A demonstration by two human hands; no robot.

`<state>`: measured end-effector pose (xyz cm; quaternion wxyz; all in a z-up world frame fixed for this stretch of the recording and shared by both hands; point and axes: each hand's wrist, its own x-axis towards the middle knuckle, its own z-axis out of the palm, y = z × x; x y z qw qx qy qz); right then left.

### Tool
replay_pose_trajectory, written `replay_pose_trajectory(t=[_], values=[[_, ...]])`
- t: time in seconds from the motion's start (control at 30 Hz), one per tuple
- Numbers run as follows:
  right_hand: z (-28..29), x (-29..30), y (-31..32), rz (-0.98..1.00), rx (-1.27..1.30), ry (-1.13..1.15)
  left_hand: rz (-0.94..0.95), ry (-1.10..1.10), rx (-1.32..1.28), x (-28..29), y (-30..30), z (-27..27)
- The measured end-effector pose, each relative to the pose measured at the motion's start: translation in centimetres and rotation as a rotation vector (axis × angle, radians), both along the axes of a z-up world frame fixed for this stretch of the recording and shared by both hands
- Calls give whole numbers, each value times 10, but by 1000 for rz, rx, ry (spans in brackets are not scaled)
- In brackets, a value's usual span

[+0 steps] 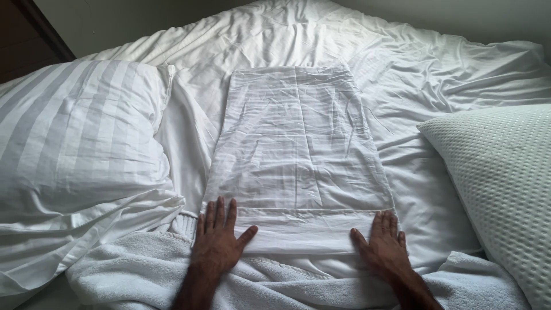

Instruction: The person folds a white bed sheet on a bed by hand. They repeatedly fold the sheet in half lengthwise and then widthwise, smoothing it out after each fold to create a compact, rectangular bundle.

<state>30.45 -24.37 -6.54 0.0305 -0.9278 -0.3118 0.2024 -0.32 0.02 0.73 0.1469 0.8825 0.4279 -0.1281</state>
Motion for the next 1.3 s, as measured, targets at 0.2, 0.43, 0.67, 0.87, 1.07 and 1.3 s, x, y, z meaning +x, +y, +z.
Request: replay_pose_trajectory(t=[0.2,0.43,0.67,0.87,1.07,1.3], values=[[10,-5,0,-75,-23,-8,197,81,56,-3,5,15],[9,-30,6,126,65,-108,254,50,158,0,-1,18],[19,-21,2,114,-116,25,325,-231,267,-15,25,-14],[38,9,-18,-144,-91,10,441,-292,211,-20,19,28],[66,17,-22,-415,31,155,550,-101,74,-26,31,27],[74,34,-30,-395,87,71,643,-317,22,-37,31,41]])
